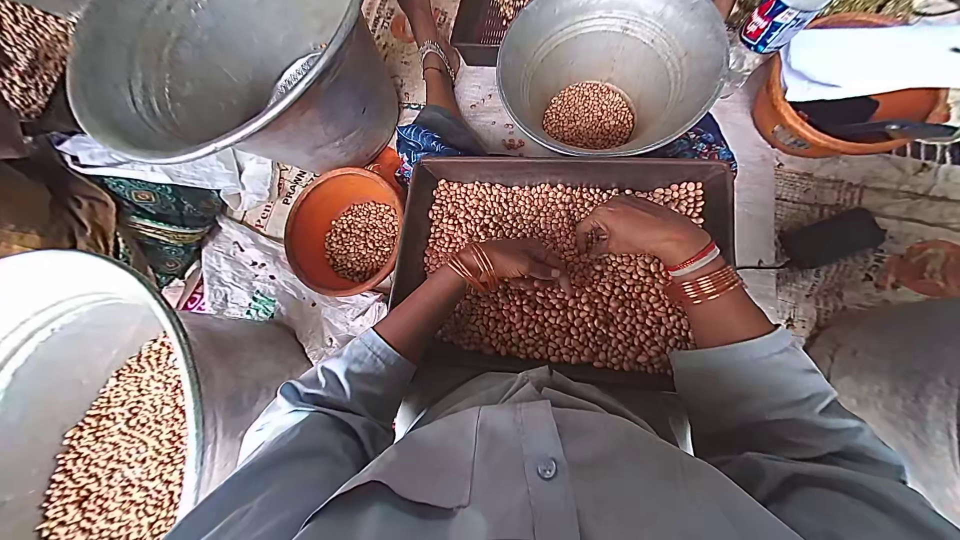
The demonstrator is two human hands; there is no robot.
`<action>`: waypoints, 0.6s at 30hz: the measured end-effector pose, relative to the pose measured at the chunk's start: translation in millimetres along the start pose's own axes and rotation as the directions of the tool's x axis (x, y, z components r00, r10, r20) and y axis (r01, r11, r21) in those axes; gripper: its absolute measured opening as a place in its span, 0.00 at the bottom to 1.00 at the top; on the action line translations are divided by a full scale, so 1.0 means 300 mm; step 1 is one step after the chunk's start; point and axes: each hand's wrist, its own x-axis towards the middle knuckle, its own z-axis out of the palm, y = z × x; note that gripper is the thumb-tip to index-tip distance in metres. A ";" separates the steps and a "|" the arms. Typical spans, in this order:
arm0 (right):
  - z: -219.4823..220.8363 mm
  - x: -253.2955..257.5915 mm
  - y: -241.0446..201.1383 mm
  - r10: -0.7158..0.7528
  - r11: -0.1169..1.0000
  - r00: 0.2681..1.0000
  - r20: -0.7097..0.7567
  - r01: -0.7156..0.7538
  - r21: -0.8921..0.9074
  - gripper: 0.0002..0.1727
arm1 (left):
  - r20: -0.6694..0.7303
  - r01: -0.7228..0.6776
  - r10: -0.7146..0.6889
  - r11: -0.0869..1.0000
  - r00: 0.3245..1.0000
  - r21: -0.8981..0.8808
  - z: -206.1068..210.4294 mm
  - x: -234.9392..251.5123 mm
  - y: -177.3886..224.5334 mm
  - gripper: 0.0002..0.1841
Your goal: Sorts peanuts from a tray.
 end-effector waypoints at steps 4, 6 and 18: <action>-0.013 0.003 -0.028 0.050 0.999 0.996 0.079 -0.049 -0.016 0.10 | -0.501 0.012 0.101 0.976 0.860 0.217 -0.071 0.017 -0.018 0.15; -0.011 0.001 -0.028 0.034 0.999 0.997 0.072 -0.033 -0.012 0.10 | -0.548 -0.012 0.197 0.946 0.813 0.323 -0.085 0.004 -0.020 0.12; -0.031 -0.004 0.030 -0.054 0.943 0.986 -0.158 0.102 0.317 0.07 | -0.242 -0.047 0.229 0.811 0.943 0.584 0.008 0.027 -0.023 0.08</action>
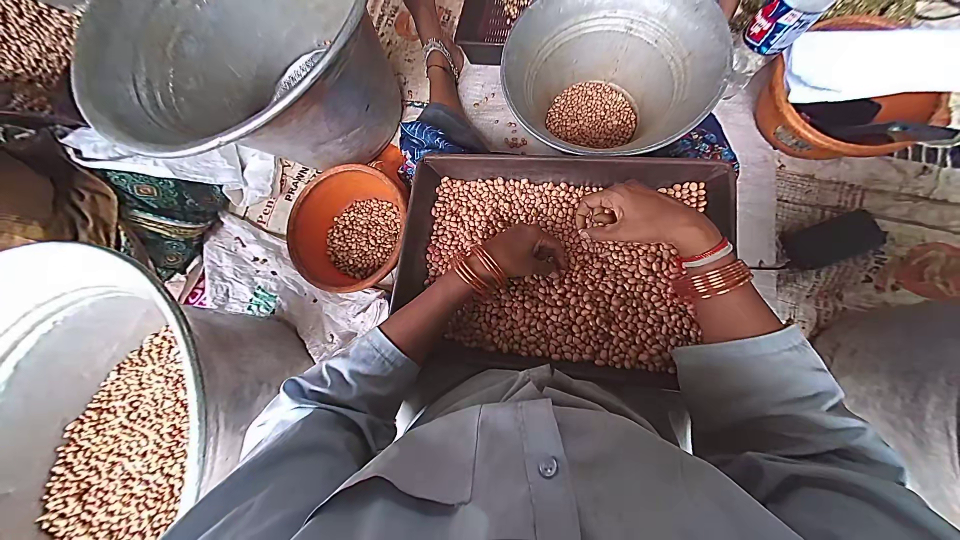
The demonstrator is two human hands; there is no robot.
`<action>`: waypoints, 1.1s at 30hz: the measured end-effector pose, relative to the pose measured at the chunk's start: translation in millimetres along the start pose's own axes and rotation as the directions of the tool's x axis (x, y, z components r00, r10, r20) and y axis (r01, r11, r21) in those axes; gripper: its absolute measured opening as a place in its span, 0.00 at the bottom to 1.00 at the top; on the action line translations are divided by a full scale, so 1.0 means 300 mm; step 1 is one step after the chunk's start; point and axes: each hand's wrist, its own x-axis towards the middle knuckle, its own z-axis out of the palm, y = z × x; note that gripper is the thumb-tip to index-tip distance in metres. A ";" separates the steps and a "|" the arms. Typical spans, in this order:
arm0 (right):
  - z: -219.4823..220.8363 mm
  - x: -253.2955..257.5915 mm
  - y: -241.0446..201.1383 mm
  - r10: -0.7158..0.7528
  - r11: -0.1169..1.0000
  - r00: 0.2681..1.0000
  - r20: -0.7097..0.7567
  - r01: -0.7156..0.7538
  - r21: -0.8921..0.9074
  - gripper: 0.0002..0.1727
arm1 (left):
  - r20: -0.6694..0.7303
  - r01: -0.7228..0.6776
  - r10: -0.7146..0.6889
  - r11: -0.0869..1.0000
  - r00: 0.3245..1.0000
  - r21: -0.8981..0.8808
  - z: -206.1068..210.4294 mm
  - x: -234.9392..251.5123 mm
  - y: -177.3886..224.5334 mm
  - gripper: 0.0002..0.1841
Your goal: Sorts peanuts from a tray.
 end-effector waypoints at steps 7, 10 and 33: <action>0.000 0.006 -0.002 0.025 0.779 0.966 -0.257 0.142 0.611 0.08 | -0.161 -0.087 0.051 0.970 0.986 -0.227 -0.036 -0.026 -0.005 0.06; 0.026 0.012 -0.019 0.061 0.901 0.970 -0.236 0.048 0.430 0.07 | -0.381 -0.161 -0.002 0.904 0.925 -0.396 -0.140 -0.083 -0.047 0.10; 0.240 0.080 -0.213 0.043 0.976 0.999 0.006 -0.041 -0.213 0.12 | -0.264 0.331 -0.274 0.921 0.925 0.205 -0.048 -0.204 -0.012 0.08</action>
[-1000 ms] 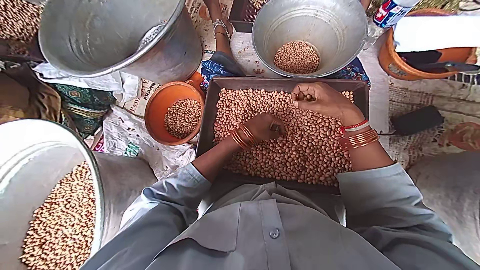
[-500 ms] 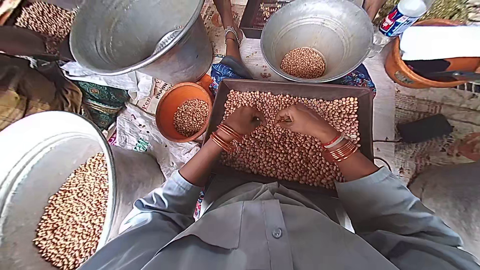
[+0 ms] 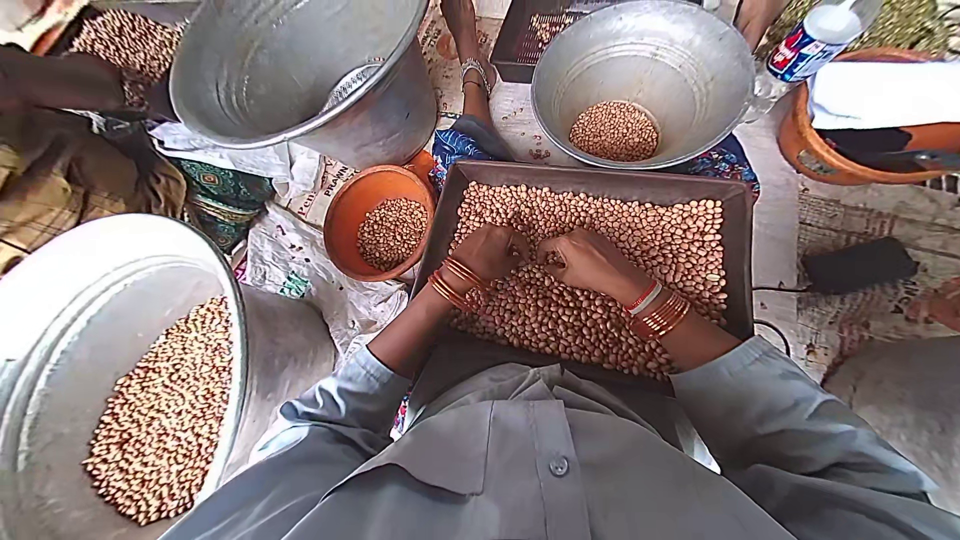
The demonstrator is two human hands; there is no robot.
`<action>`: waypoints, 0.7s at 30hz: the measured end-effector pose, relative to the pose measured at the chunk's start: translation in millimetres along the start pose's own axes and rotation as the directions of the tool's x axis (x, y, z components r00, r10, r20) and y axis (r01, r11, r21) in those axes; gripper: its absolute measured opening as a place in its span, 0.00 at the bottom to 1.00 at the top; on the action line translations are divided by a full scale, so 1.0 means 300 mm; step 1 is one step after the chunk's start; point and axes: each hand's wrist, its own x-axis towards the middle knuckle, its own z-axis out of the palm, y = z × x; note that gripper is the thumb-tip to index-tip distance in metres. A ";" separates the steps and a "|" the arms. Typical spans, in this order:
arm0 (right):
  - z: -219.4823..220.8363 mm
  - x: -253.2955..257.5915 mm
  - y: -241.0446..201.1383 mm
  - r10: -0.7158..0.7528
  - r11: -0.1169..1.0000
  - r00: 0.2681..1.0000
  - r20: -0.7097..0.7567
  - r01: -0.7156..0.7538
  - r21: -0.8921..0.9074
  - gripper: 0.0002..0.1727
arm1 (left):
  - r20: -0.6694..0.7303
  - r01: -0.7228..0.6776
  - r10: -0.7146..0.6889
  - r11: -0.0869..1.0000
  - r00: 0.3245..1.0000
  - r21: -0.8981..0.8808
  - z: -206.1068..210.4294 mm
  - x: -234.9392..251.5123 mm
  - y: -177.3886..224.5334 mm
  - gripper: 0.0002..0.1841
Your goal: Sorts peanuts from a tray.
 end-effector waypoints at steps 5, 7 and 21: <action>-0.071 -0.021 0.058 0.032 0.954 0.982 -0.184 0.026 0.300 0.10 | -0.306 0.172 -0.155 0.985 0.939 0.029 -0.159 -0.146 -0.117 0.06; -0.092 -0.022 0.102 0.048 0.878 0.964 -0.262 0.085 0.471 0.08 | -0.443 0.317 -0.250 0.945 0.861 0.083 -0.232 -0.227 -0.174 0.06; 0.006 0.010 -0.011 0.060 0.936 0.973 -0.223 0.023 0.351 0.09 | -0.244 0.173 -0.164 0.985 0.956 0.018 -0.011 -0.171 -0.075 0.08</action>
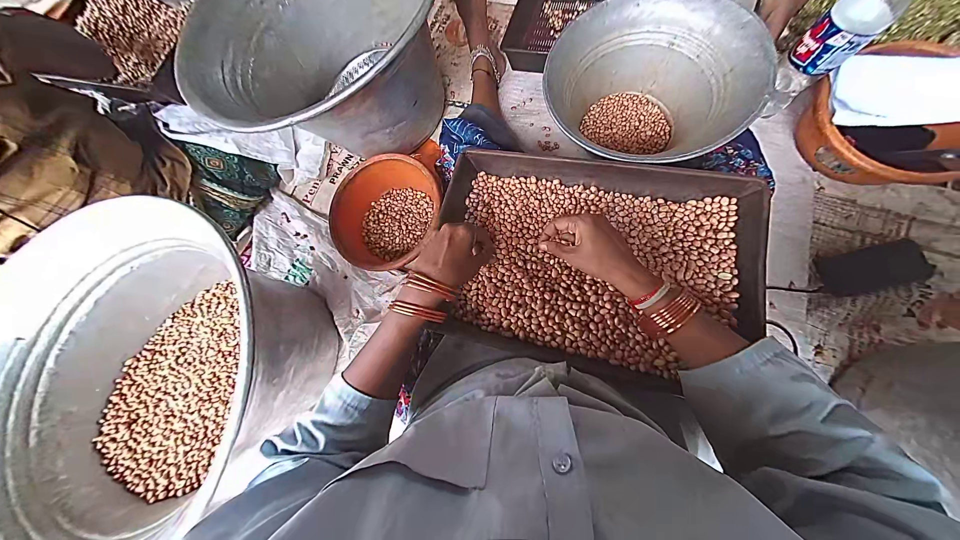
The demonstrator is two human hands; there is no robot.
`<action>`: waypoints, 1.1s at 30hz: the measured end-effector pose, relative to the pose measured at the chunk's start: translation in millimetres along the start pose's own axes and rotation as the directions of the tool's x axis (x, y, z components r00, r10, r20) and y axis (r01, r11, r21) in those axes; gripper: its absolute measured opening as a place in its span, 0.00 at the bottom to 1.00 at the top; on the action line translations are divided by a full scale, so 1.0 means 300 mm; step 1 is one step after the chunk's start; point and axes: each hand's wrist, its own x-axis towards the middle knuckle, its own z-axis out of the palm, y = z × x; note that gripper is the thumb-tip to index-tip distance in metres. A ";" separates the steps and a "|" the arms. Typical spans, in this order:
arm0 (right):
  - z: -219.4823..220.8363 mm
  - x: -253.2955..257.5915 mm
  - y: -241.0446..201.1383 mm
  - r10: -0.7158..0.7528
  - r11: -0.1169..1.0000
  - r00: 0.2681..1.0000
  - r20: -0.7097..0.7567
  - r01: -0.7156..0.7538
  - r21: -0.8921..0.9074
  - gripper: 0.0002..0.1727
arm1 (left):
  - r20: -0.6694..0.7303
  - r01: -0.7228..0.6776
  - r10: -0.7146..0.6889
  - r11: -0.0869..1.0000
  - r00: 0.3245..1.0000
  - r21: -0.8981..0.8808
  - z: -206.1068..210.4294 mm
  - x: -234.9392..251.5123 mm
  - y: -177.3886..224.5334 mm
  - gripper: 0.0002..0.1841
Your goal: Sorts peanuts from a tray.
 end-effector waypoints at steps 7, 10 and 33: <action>0.128 0.032 -0.033 -0.142 0.973 0.990 -0.014 0.137 -0.185 0.10 | -0.021 -0.031 0.031 0.999 0.999 -0.035 -0.001 0.004 -0.029 0.08; 0.141 0.034 -0.046 -0.148 0.967 0.989 -0.021 0.141 -0.210 0.10 | -0.131 -0.078 0.054 0.980 0.990 -0.184 -0.032 0.029 -0.071 0.09; 0.027 0.014 0.014 0.003 0.991 0.998 0.055 0.005 -0.131 0.08 | -0.108 -0.195 0.164 0.865 0.981 -0.462 0.000 0.081 -0.062 0.10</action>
